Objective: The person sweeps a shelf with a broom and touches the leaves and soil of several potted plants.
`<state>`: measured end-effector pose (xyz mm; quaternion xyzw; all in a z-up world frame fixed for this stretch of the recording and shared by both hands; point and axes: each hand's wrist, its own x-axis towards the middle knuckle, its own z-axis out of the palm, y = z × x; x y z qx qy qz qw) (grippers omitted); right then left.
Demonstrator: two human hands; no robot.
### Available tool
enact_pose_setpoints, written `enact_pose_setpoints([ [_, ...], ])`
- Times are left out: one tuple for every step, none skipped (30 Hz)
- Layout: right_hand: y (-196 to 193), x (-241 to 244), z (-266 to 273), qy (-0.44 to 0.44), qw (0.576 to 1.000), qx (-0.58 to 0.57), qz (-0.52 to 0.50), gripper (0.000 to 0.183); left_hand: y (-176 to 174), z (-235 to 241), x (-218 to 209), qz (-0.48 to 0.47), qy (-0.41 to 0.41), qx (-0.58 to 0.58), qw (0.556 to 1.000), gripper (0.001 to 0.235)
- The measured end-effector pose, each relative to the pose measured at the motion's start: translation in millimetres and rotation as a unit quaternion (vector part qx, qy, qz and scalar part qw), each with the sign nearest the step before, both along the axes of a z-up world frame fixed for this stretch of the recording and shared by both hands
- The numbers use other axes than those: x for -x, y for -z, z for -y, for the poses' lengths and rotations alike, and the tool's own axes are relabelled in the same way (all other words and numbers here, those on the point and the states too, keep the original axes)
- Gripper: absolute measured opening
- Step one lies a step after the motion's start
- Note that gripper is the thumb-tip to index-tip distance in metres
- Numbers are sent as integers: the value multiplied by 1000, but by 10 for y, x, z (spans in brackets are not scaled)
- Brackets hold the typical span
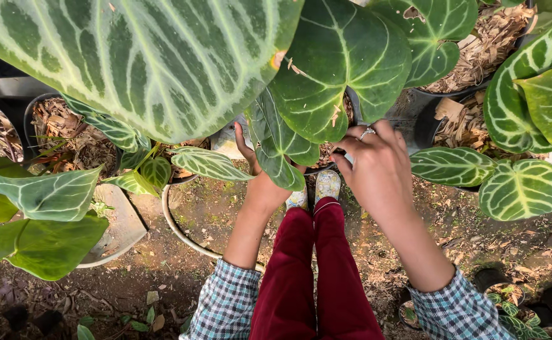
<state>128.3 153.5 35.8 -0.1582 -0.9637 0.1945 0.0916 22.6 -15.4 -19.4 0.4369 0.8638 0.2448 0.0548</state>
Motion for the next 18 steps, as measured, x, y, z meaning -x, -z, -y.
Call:
enact_pose_setpoints([
  [3,8,29,6,1000,-3,3,21,-17,-1,4,8,-1,-17,1000,38],
  [12,14,60,12,1000,-5,6,20,-30,-2,6,16,-3,-35,999,38],
  [28,11,93,19,1000,-8,11,20,-36,0,0,25,-3,-52,998,40],
  [50,8,123,23,1000,-18,5,20,-38,3,-8,31,-3,-50,998,42],
  [76,15,151,27,999,-28,-2,19,-41,8,-5,37,-3,-48,998,44],
  [102,20,170,30,999,-38,-8,19,-41,10,-4,42,-2,-45,998,46],
  [129,29,181,33,999,-41,-11,17,-40,14,-2,27,-1,-42,999,44],
  [158,41,190,35,998,-45,-13,14,-34,16,-1,12,-1,-38,999,43],
  [187,48,196,37,998,-48,-15,11,-24,18,-1,-3,1,-34,999,42],
  [219,62,203,36,998,-49,-18,10,-9,16,4,-2,-1,-24,1000,43],
  [251,79,207,35,998,-51,-20,8,8,10,2,-1,-4,-15,1000,44],
  [273,91,206,33,998,-52,-22,6,22,7,-3,0,-6,-6,1000,45],
  [282,99,194,26,998,-49,-19,7,28,4,-6,4,-8,-2,1000,45],
  [280,107,176,18,999,-46,-15,7,27,1,-13,8,-11,2,1000,46],
  [267,122,149,12,999,-45,-13,7,22,-11,-10,11,-13,5,1000,46],
  [237,126,92,-6,1000,-12,-21,9,11,-26,-12,-3,-15,5,1000,48],
  [195,134,1,-23,999,21,-30,11,-3,-46,1,-19,-17,5,1000,50],
  [156,149,-80,-41,997,54,-40,14,-8,-66,29,-35,-20,4,999,51],
])
